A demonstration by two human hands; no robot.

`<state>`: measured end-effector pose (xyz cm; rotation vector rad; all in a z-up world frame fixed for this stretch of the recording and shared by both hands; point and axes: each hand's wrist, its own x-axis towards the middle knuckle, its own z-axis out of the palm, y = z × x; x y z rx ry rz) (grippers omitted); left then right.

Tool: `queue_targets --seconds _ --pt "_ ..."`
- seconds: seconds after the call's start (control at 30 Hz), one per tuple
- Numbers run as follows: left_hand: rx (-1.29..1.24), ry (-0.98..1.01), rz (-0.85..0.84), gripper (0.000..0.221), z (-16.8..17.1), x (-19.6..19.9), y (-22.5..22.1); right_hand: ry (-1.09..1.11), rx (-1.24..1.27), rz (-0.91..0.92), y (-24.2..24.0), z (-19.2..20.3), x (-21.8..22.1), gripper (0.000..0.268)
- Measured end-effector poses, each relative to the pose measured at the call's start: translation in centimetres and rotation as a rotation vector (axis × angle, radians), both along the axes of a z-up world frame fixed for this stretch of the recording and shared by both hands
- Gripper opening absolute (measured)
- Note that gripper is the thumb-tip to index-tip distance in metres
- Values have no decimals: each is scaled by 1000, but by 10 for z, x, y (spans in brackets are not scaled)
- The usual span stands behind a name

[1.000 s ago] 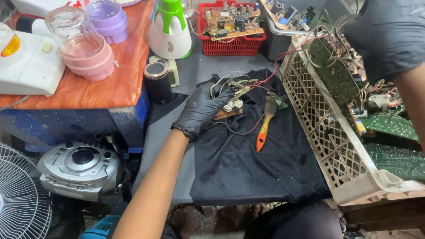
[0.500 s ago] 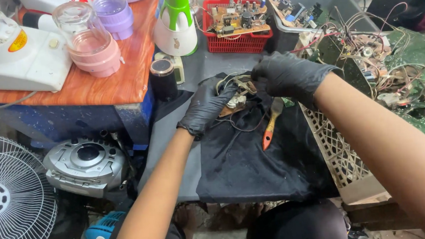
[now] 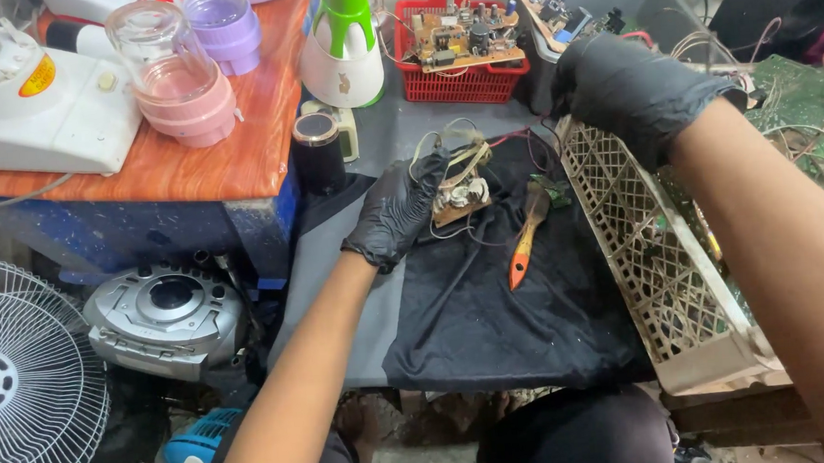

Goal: Repairing electronic components by untangling wires and cleaning circuit boards with a brush.

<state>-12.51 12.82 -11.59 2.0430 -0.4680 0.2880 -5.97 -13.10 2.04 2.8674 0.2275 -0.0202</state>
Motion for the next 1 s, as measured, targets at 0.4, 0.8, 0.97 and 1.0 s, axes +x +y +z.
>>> queue_targets --seconds 0.4,0.8,0.97,1.0 --pt "-120 -4 70 59 -21 20 12 -340 -246 -290 -25 43 -26 24" --pt "-424 270 58 52 -8 8 8 -372 221 -97 -22 58 -55 41" --pt "-400 244 29 57 -10 9 10 -388 742 12 -70 53 -51 13" --pt "-406 235 11 56 -9 8 10 -375 970 102 -90 47 -38 10"
